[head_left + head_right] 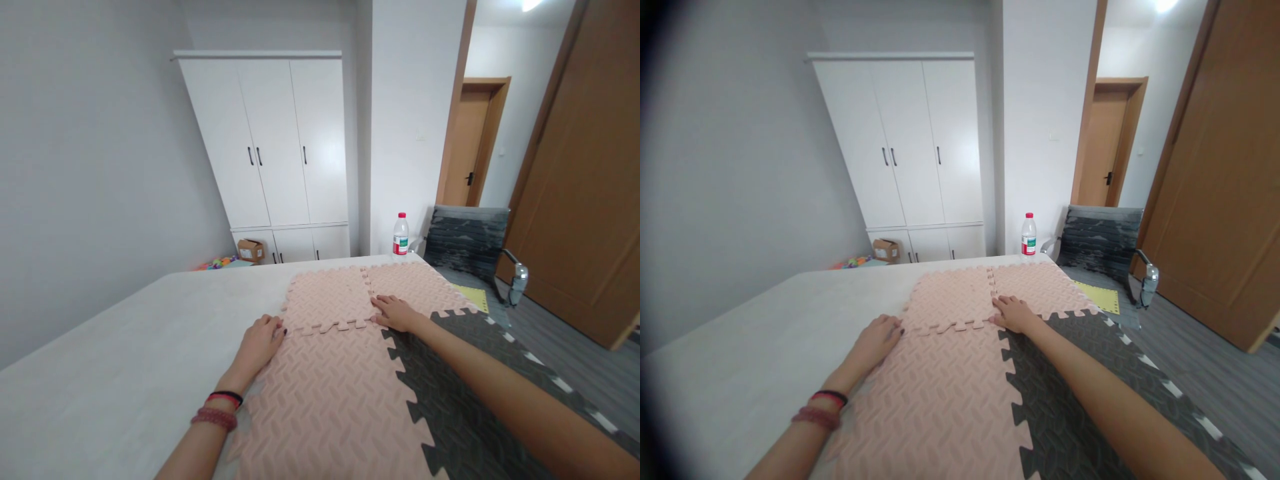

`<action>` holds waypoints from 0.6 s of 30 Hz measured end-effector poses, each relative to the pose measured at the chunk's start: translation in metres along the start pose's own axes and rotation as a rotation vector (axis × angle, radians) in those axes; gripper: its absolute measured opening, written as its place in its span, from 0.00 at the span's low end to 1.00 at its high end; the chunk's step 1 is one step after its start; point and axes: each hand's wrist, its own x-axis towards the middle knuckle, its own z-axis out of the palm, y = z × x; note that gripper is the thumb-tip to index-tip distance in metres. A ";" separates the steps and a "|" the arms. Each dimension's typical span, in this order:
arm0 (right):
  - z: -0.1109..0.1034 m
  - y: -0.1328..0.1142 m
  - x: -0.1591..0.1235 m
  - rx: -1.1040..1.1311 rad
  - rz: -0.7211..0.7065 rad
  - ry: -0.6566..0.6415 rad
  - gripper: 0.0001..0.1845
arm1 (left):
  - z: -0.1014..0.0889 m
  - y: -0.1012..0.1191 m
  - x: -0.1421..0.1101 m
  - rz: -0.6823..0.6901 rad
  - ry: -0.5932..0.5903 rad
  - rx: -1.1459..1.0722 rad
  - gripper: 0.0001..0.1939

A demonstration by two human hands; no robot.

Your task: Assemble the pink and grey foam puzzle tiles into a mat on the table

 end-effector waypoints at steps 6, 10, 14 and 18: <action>-0.006 -0.002 0.004 -0.030 -0.038 -0.018 0.34 | -0.006 0.011 -0.004 0.010 0.008 0.021 0.18; -0.013 -0.002 0.012 -0.051 -0.066 -0.052 0.33 | 0.000 0.024 -0.005 0.048 -0.041 0.005 0.21; -0.016 -0.005 0.014 -0.071 -0.070 -0.072 0.33 | 0.006 0.033 0.001 0.036 -0.095 -0.008 0.22; -0.015 -0.013 0.015 -0.086 -0.010 -0.058 0.38 | 0.002 0.038 0.008 0.038 -0.115 0.007 0.21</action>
